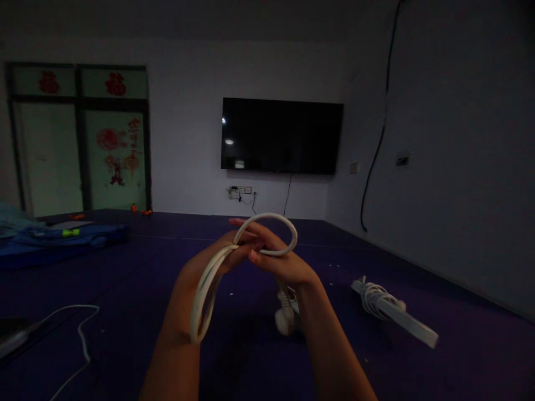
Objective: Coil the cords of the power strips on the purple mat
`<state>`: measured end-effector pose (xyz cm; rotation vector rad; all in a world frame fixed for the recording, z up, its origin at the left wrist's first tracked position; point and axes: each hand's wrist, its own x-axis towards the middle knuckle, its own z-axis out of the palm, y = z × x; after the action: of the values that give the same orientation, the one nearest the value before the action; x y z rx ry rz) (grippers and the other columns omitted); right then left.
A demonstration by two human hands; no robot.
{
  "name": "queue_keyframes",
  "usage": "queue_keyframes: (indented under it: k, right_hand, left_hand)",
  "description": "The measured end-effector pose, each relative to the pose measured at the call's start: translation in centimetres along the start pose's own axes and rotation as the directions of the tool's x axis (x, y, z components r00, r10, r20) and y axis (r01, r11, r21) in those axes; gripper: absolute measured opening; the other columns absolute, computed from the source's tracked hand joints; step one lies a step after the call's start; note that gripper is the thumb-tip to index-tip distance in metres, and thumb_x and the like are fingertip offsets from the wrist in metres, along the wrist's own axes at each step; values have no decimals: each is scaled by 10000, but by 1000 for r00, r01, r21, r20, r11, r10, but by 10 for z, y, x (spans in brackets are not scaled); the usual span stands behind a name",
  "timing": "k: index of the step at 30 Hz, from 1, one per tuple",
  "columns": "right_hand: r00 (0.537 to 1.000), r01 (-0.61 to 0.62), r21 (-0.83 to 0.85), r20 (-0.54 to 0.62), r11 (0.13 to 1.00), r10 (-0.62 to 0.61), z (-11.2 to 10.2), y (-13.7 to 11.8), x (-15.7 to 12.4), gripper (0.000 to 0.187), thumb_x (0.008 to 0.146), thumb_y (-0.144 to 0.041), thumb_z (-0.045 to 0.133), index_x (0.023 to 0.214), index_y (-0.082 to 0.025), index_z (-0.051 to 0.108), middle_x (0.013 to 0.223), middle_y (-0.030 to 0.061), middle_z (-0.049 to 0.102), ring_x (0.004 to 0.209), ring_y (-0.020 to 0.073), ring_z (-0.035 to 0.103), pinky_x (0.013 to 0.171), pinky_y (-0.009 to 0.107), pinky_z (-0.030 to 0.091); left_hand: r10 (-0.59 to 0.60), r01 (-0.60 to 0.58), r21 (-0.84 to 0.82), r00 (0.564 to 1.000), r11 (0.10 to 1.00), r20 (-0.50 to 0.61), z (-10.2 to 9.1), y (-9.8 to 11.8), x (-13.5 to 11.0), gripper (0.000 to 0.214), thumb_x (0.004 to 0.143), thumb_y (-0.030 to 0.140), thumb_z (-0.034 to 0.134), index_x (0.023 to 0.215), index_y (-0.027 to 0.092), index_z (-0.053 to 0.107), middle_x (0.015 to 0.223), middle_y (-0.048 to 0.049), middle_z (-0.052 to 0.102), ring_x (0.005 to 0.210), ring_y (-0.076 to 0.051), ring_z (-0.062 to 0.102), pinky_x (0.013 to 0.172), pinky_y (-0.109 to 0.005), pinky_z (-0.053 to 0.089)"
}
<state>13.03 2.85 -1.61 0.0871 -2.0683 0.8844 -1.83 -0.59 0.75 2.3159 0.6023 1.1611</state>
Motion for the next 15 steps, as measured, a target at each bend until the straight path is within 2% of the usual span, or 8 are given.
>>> queue_keyframes:
  k: [1,3,5,6,8,11,15]
  right_hand:
    - [1000,-5,8,-17,1000,5,0,1,-1,421,793,-348,622,1200,-305,526,1318,36,476,1074,176,516,913,352,441]
    - [998,-15,69,-64,997,19,1,3,-2,322,796,-351,619,1108,-307,556,1316,29,472,829,119,562,701,264,499]
    - [993,-6,162,-116,987,25,1,4,-2,247,793,-363,621,1020,-299,549,1314,27,465,583,56,476,486,193,428]
    - [990,2,195,-142,981,26,1,4,-1,228,785,-373,629,977,-289,536,1307,28,467,517,37,415,428,177,374]
    - [980,15,209,-196,978,27,1,3,1,252,753,-409,655,891,-264,502,1274,31,486,465,22,342,380,166,305]
    - [957,12,159,-288,987,34,1,2,6,349,705,-494,671,786,-230,456,1171,29,532,449,16,309,359,159,267]
    - [908,7,117,-417,993,42,2,6,11,449,710,-646,568,801,-215,478,879,13,567,408,16,255,336,160,223]
  left_hand:
    - [-1,1,27,1000,1000,-6,0,0,0,226,767,413,544,728,206,628,761,-23,642,832,-208,594,784,-316,461]
    - [-34,36,17,997,999,-62,3,0,1,274,777,447,508,689,201,588,693,-15,629,720,-182,597,691,-295,482]
    - [-87,79,-68,988,995,-128,8,0,4,303,774,474,498,676,194,554,598,3,591,593,-152,580,577,-267,471]
    - [-110,93,-118,983,989,-146,10,-1,6,307,765,481,508,677,189,544,560,14,568,540,-139,565,535,-255,455]
    - [-140,101,-200,972,975,-189,15,-3,10,302,722,478,567,686,180,535,548,23,552,491,-121,544,497,-241,427]
    - [-160,73,-270,936,960,-314,21,-7,17,328,617,440,680,719,163,539,653,0,576,552,-123,551,515,-241,418]
    - [-140,16,-281,894,960,-426,23,-11,23,359,585,395,711,803,162,544,772,-22,577,677,-137,554,587,-253,432]
